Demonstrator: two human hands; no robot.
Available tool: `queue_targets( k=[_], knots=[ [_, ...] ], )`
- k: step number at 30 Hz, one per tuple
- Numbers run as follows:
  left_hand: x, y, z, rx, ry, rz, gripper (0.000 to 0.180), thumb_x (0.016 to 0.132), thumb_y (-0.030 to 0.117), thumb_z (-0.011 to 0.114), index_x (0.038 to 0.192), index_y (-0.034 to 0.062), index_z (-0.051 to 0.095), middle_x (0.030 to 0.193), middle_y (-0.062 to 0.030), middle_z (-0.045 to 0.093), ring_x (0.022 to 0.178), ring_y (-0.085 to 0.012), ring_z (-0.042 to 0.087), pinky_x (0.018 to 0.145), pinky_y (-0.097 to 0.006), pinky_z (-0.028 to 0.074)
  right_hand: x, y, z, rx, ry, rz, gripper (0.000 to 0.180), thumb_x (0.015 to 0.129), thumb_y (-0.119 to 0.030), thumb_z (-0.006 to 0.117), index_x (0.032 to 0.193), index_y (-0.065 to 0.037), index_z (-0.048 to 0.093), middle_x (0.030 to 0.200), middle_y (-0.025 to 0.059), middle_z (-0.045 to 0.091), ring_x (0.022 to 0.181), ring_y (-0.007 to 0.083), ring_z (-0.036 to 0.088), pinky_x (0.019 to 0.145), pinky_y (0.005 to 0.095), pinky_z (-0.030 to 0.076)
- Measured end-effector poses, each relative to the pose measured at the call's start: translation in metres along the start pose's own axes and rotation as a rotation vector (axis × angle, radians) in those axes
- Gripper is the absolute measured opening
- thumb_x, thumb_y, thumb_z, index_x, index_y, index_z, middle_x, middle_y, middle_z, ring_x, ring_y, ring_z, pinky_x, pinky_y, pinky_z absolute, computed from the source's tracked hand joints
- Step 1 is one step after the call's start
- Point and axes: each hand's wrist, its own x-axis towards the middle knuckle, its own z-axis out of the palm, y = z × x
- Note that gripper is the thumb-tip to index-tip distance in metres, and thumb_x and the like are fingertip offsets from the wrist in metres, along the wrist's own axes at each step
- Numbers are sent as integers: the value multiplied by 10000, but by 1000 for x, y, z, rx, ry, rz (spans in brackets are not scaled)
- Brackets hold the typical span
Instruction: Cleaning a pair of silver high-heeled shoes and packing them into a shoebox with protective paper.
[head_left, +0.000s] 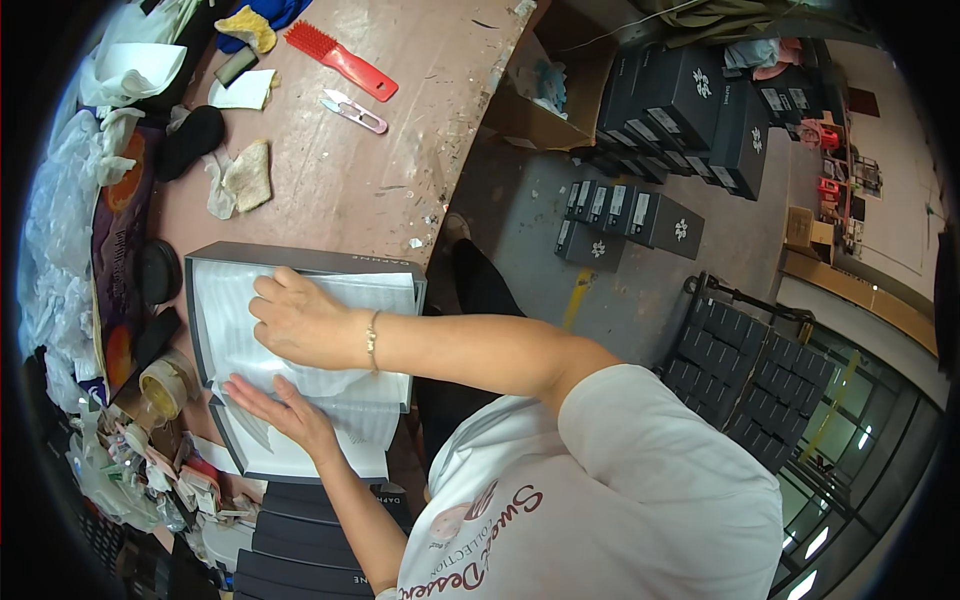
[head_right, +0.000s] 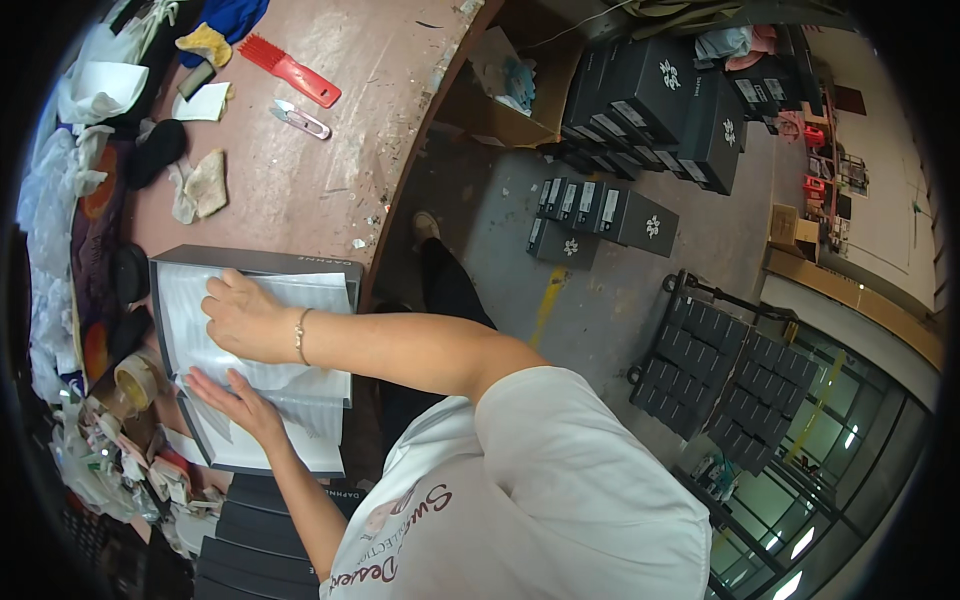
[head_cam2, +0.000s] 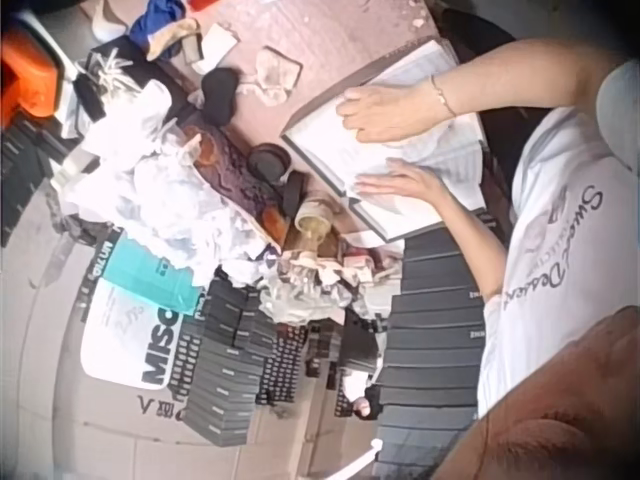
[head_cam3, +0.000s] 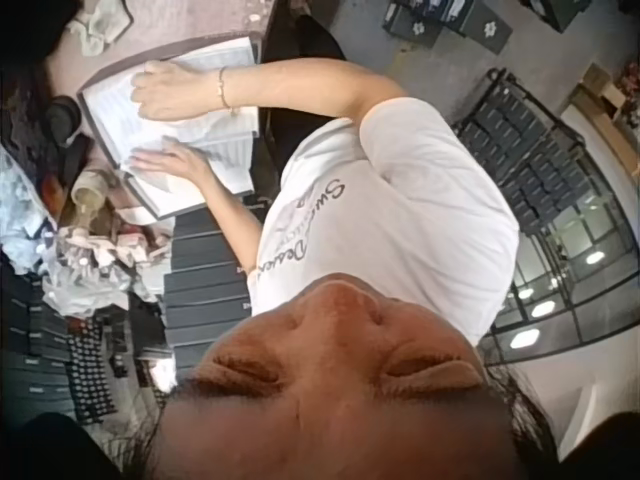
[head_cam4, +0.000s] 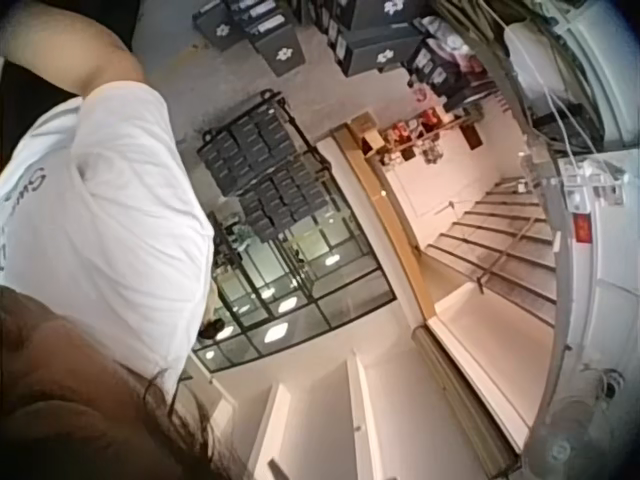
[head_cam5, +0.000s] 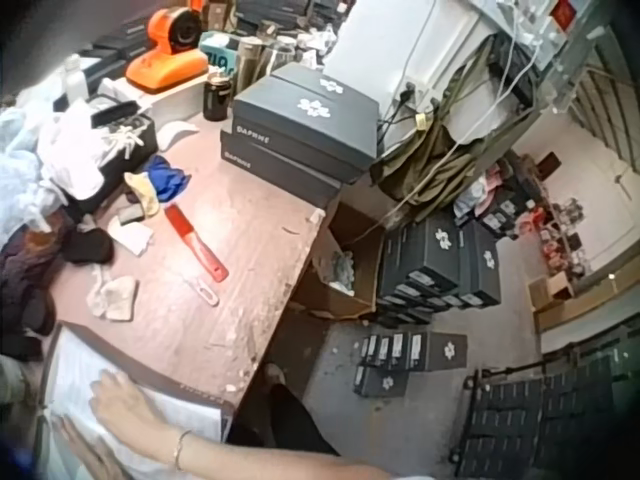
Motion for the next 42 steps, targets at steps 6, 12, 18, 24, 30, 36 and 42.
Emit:
queue_targets(
  k=[6,12,18,24,30,36,42],
  knots=[
    [-2,-6,0,-9,13,1,630,986,373,373,1450,-1,169,1506,-242,104,1406,-370,91,1118,-472,141,-31,-11,-9,-67,-105,-52,75,681,-194,598,683,-123,623,724,-6,529,816,176,498,802,322,352],
    [-6,-35,9,-391,12,94,626,982,328,395,1439,-39,174,1507,-238,124,1404,-364,96,1126,-461,101,-20,-7,-27,245,-35,38,60,726,-159,625,774,-123,630,755,-13,562,815,170,533,793,333,379],
    [-2,-9,-5,-23,-38,34,573,970,254,422,1448,13,216,1514,-223,66,1406,-371,87,1116,-456,152,-14,77,-63,754,776,752,89,891,-85,538,920,-47,613,756,15,566,683,104,534,621,258,444],
    [-3,-11,-5,-57,-63,-5,556,971,247,428,1450,40,235,1510,-237,49,1400,-391,84,1108,-470,169,-82,-14,-109,784,435,323,141,849,-77,581,971,-9,600,710,68,591,621,147,581,590,269,465],
    [-1,-19,-6,50,-115,106,694,919,266,533,1463,36,168,1499,-279,21,1392,-433,58,1109,-484,154,-19,-30,-42,470,150,-1,439,762,-44,552,1196,12,512,1149,221,562,1089,361,545,935,397,446],
    [-45,52,-21,-258,-110,-144,957,780,184,706,1453,-26,59,1493,-296,9,1393,-435,58,1125,-460,122,6,68,-31,708,100,524,286,852,-49,519,1115,32,597,1038,186,642,924,278,642,834,333,496],
    [-66,37,0,-638,-106,-479,847,788,131,680,1422,-62,153,1364,-269,356,1248,-339,405,1024,-380,339,-16,58,-38,503,-344,212,639,804,-203,640,1343,26,386,1280,256,486,1187,373,474,1007,382,370]
  ],
)
